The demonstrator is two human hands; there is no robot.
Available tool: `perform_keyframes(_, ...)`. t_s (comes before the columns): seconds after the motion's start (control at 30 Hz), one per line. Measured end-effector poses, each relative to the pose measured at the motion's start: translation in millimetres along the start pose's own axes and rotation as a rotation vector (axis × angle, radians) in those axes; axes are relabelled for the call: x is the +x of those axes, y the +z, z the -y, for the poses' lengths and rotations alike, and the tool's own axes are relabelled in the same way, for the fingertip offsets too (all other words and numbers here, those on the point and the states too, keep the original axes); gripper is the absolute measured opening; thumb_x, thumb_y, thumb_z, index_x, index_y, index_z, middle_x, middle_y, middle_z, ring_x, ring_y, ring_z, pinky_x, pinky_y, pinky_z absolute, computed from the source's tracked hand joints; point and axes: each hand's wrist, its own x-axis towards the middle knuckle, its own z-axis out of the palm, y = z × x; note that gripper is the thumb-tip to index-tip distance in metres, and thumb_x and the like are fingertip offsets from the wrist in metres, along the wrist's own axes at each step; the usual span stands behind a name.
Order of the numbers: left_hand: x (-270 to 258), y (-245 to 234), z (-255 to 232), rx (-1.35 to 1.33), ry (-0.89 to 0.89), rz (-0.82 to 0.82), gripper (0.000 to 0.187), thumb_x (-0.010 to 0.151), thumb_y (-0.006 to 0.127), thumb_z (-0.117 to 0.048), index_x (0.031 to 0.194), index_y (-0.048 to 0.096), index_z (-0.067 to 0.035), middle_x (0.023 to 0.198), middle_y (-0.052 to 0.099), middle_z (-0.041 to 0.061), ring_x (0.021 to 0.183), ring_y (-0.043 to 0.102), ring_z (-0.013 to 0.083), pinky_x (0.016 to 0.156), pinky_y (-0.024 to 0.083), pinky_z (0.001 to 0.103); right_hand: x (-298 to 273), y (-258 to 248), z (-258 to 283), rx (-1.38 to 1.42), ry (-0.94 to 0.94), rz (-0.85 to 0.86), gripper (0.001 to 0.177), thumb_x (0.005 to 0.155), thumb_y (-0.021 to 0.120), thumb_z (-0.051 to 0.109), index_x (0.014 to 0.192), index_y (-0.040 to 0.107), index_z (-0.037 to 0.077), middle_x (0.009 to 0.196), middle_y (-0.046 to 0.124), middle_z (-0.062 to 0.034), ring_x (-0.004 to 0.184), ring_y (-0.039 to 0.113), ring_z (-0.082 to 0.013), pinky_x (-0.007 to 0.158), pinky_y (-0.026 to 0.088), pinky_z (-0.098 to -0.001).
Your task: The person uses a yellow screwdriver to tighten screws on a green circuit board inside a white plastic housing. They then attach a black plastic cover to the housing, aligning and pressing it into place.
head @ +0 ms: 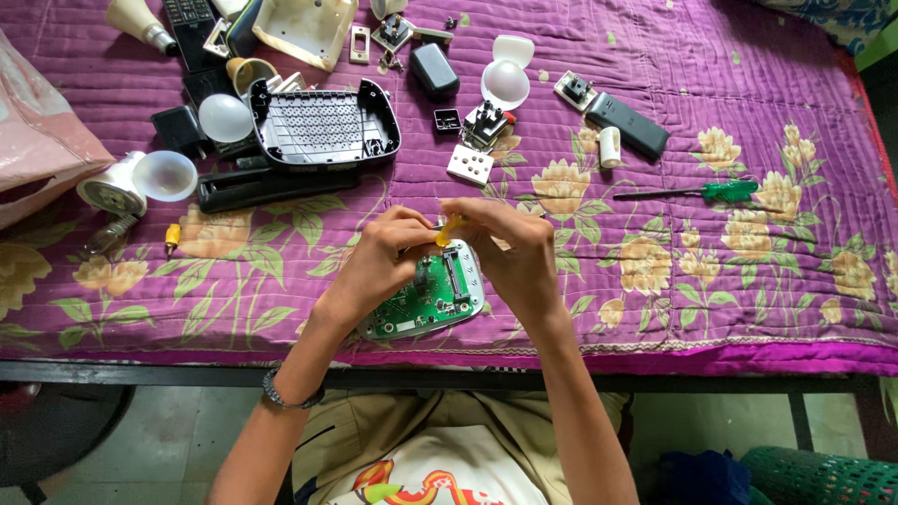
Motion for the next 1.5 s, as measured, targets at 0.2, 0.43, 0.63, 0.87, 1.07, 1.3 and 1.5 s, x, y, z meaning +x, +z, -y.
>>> perform_keyframes(0.2, 2, -2, -5, -0.087, -0.062, 0.029, 0.027, 0.079, 0.071, 0.001, 0.105, 0.078, -0.004, 0.106, 0.074, 0.013, 0.106, 0.068, 0.027, 0.087, 0.057, 0.038, -3, -3, 2, -0.055, 0.044, -0.043, 0.028, 0.088, 0.082, 0.01, 0.114, 0.073, 0.005, 0.105, 0.077, -0.0085, 0.096, 0.078, -0.0169, 0.083, 0.068, -0.0289)
perform_keyframes(0.43, 8, -12, -23, 0.03, -0.142, 0.038, 0.024, 0.08, 0.083, -0.019, 0.1, 0.08, -0.007, 0.101, 0.075, 0.011, 0.099, 0.069, 0.0277, 0.087, 0.053, 0.042, 1, 6, 9, -0.072, 0.045, -0.037, 0.025, 0.084, 0.084, 0.013, 0.104, 0.072, 0.003, 0.095, 0.076, -0.0076, 0.09, 0.078, -0.0163, 0.078, 0.064, -0.0287)
perform_keyframes(0.63, 10, -3, -30, 0.077, -0.108, -0.069, 0.028, 0.076, 0.085, -0.017, 0.099, 0.075, -0.004, 0.093, 0.072, 0.01, 0.095, 0.065, 0.0287, 0.081, 0.051, 0.043, -3, 10, 3, -0.062, 0.167, -0.121, 0.03, 0.084, 0.086, 0.022, 0.091, 0.067, 0.0, 0.085, 0.073, -0.0075, 0.082, 0.078, -0.0137, 0.072, 0.064, -0.0269)
perform_keyframes(0.87, 6, 11, -24, 0.089, -0.055, -0.075, 0.018, 0.083, 0.078, -0.008, 0.1, 0.075, -0.005, 0.082, 0.067, 0.008, 0.085, 0.062, 0.0264, 0.077, 0.05, 0.043, 0, 14, -3, -0.087, 0.192, -0.071, 0.029, 0.091, 0.082, 0.018, 0.1, 0.06, 0.001, 0.091, 0.074, -0.0102, 0.084, 0.079, -0.0175, 0.074, 0.066, -0.0304)
perform_keyframes(1.07, 4, 14, -15, 0.096, -0.079, -0.051, 0.013, 0.082, 0.079, -0.009, 0.094, 0.076, -0.005, 0.084, 0.069, 0.007, 0.084, 0.063, 0.0225, 0.075, 0.052, 0.039, -3, -3, 9, 0.056, -0.034, 0.115, 0.024, 0.095, 0.07, 0.004, 0.118, 0.065, 0.0, 0.113, 0.075, -0.0127, 0.103, 0.076, -0.0218, 0.083, 0.063, -0.0331)
perform_keyframes(1.3, -5, 19, -16, 0.008, -0.163, -0.067, 0.021, 0.084, 0.072, -0.001, 0.102, 0.079, -0.006, 0.095, 0.077, 0.008, 0.094, 0.068, 0.0207, 0.081, 0.056, 0.036, -11, 2, 5, 0.004, 0.099, 0.002, 0.024, 0.084, 0.084, 0.016, 0.101, 0.072, 0.003, 0.092, 0.078, -0.0078, 0.085, 0.079, -0.0156, 0.072, 0.067, -0.0271)
perform_keyframes(1.5, 0, 12, -23, 0.0, -0.089, -0.073, 0.034, 0.081, 0.075, -0.002, 0.115, 0.075, -0.007, 0.112, 0.076, 0.012, 0.104, 0.069, 0.024, 0.092, 0.056, 0.036, -9, 9, 4, -0.066, 0.08, -0.05, 0.025, 0.086, 0.084, 0.019, 0.101, 0.072, 0.004, 0.091, 0.078, -0.0065, 0.083, 0.079, -0.0144, 0.07, 0.066, -0.0255)
